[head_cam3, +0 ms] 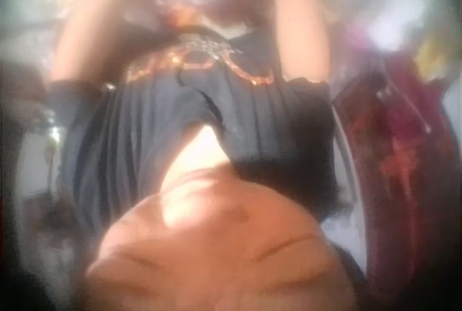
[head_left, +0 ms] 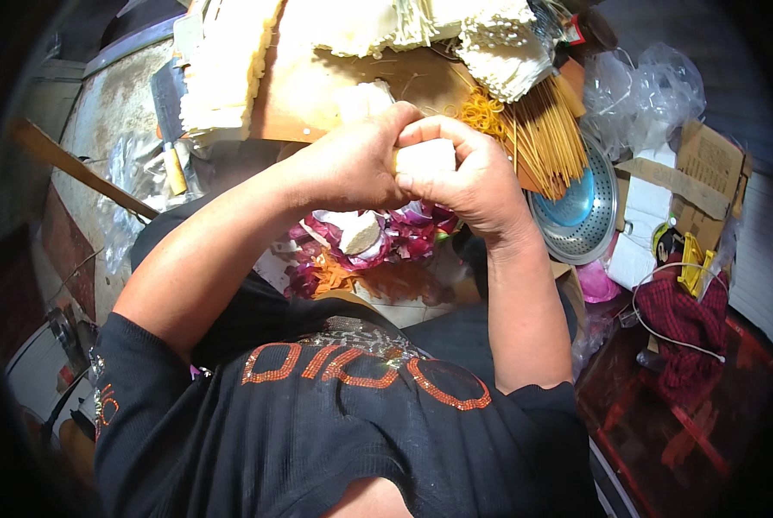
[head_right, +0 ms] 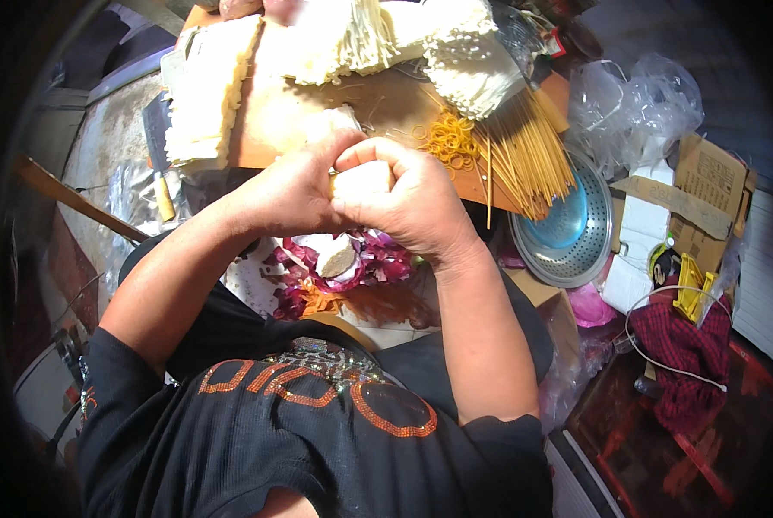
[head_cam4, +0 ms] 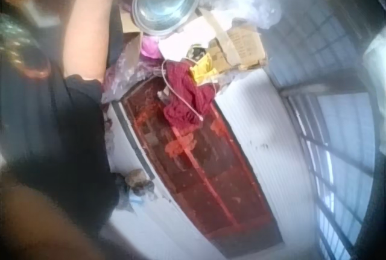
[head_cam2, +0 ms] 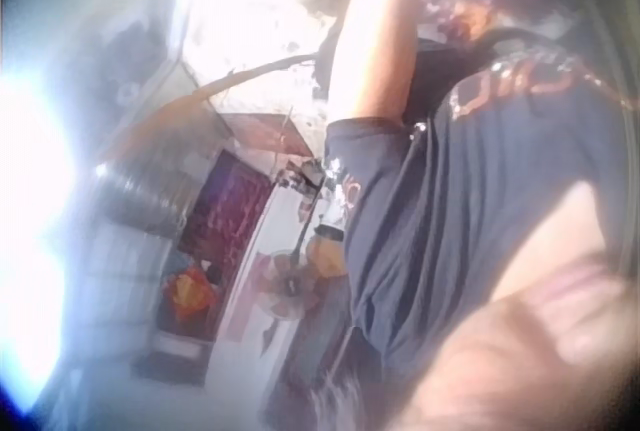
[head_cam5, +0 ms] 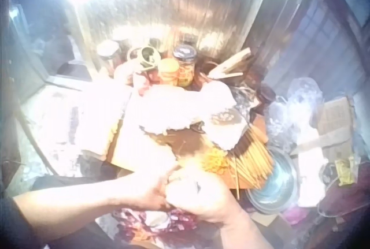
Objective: The person sits on the floor and repeatedly picks up small white fibrous bundles, separates them, and secures them with yellow rubber bands. The person handles wooden sticks and places the finished bundles on a wooden board.
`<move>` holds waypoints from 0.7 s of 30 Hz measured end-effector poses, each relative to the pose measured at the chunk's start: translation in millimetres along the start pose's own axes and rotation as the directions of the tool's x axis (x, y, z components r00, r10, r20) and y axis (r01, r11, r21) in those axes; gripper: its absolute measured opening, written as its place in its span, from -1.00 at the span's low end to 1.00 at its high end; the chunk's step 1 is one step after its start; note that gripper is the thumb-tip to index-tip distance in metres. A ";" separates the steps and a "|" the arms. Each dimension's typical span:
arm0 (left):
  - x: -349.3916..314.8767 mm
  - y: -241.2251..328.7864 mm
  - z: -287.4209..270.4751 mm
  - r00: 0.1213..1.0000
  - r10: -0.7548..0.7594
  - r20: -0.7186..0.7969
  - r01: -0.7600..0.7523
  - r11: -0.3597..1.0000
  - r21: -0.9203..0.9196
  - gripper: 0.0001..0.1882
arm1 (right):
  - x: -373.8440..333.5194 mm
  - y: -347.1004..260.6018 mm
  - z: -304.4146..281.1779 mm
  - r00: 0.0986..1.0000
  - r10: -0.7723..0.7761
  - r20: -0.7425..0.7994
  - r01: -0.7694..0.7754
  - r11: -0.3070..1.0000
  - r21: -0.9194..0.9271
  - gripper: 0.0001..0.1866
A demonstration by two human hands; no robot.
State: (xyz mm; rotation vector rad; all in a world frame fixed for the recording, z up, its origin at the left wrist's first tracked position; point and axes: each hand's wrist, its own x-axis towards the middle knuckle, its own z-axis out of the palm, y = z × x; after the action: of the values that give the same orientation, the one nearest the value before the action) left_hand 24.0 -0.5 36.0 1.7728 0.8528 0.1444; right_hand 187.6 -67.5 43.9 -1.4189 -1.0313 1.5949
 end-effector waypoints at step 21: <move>27.4 -100.2 -204.0 0.855 0.091 -0.510 0.261 0.774 0.577 -0.61 | 1.7 23.4 36.1 0.995 0.095 0.034 -0.076 0.925 -0.373 -0.64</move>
State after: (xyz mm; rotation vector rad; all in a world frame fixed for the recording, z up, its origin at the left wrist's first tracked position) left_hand -103.2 189.0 18.5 2.3701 1.5103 0.3081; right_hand 151.0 -78.2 23.9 -1.6995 -1.3747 1.5591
